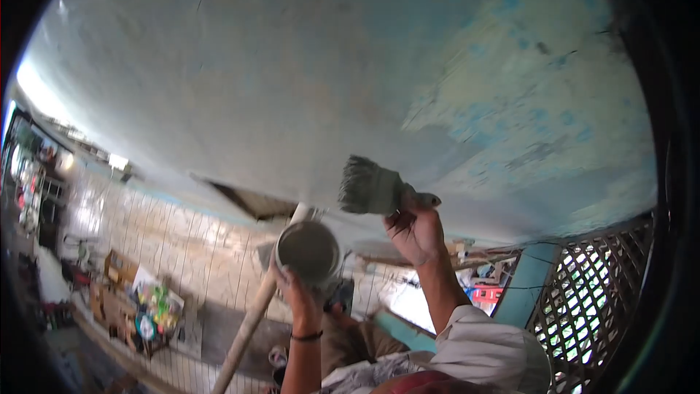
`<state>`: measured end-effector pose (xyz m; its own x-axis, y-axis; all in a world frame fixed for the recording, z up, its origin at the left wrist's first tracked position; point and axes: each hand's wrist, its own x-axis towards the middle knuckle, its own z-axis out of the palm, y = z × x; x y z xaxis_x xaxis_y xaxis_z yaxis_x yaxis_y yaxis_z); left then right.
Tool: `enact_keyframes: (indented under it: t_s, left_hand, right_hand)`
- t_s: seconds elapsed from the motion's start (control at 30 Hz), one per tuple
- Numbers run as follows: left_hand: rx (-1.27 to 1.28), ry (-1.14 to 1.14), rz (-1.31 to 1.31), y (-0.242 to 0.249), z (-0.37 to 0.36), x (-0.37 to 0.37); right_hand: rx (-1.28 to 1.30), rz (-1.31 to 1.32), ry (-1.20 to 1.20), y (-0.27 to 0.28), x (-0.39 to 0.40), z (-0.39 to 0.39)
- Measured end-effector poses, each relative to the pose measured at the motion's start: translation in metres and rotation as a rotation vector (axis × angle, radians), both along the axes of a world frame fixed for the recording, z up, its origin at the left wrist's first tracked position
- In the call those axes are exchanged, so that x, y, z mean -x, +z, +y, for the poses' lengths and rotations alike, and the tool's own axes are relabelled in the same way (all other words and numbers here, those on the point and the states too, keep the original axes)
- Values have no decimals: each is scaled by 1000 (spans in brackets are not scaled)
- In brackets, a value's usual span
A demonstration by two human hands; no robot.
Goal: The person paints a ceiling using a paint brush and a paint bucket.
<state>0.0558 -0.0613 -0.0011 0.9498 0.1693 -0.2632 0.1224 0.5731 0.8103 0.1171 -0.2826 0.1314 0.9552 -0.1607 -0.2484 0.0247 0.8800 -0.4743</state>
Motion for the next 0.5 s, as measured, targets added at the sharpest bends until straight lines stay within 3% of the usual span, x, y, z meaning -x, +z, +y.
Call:
enact_keyframes:
  t_s: [0.1, 0.2, 0.27, 0.37, 0.5]
  left_hand:
    - [32, 47, 52, -1, 1, 7]
    - [-6, 85, 11, -7, 5, 11]
    - [-16, 135, 22, -33, 7, 15]
    - [6, 120, 38, -23, 9, 17]
    - [-48, 87, 10, -45, 19, 26]
  right_hand:
    - [353, -213, -125, 33, -9, -8]
    - [1042, -491, -441, 67, -19, -18]
    - [1407, -854, -652, 96, -38, -29]
    - [1995, -1219, -1020, 157, -52, -44]
    - [2156, -1416, -1358, 220, -74, -48]
